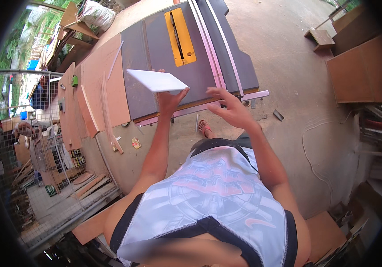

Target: The person uses a table saw to cut a white board into smaller pieces. They guide the board through the saw, separate the cut pieces, and then move to a storage area to place the pieces among other materials.

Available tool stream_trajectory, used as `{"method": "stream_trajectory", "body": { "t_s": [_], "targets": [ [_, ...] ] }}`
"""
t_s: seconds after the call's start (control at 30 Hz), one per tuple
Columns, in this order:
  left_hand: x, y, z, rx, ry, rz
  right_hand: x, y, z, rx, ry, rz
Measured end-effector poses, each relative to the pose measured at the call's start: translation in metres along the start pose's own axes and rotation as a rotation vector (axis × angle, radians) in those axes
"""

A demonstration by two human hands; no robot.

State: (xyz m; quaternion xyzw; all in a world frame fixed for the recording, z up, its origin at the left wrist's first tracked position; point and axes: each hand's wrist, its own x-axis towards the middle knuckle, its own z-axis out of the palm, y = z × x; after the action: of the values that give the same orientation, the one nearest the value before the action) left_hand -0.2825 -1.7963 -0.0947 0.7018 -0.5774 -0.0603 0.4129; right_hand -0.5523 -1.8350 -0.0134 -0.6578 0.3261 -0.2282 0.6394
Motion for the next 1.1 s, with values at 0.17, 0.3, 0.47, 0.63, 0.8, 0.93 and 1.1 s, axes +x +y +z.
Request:
{"method": "stream_trajectory", "body": {
  "t_s": [0.17, 0.3, 0.47, 0.63, 0.8, 0.93, 1.1],
  "targets": [
    [-0.009, -0.004, 0.048, -0.271, 0.149, -0.243, -0.078, 0.053, -0.112, 0.158, 0.089, 0.164],
    [-0.016, -0.009, 0.060, -0.214, 0.211, -0.316, -0.126, 0.095, -0.215, 0.038, 0.165, 0.260],
    [0.005, 0.021, 0.052, 0.067, 0.231, -0.417, -0.165, 0.111, -0.312, -0.042, 0.264, 0.334],
    [-0.022, 0.050, 0.022, 0.419, 0.126, -0.952, -0.193, 0.101, -0.369, -0.002, 0.428, 0.377],
    [-0.050, 0.045, 0.027, 0.519, -0.125, -1.354, -0.190, 0.100, -0.404, 0.141, 0.474, 0.538],
    [-0.054, 0.039, 0.049, 0.528, 0.020, -1.478, -0.150, 0.100, -0.459, 0.022, 0.332, 0.554],
    [-0.052, 0.019, 0.057, 0.647, -0.074, -1.471, -0.048, 0.120, -0.551, 0.082, 0.304, 0.520]
  ]
}}
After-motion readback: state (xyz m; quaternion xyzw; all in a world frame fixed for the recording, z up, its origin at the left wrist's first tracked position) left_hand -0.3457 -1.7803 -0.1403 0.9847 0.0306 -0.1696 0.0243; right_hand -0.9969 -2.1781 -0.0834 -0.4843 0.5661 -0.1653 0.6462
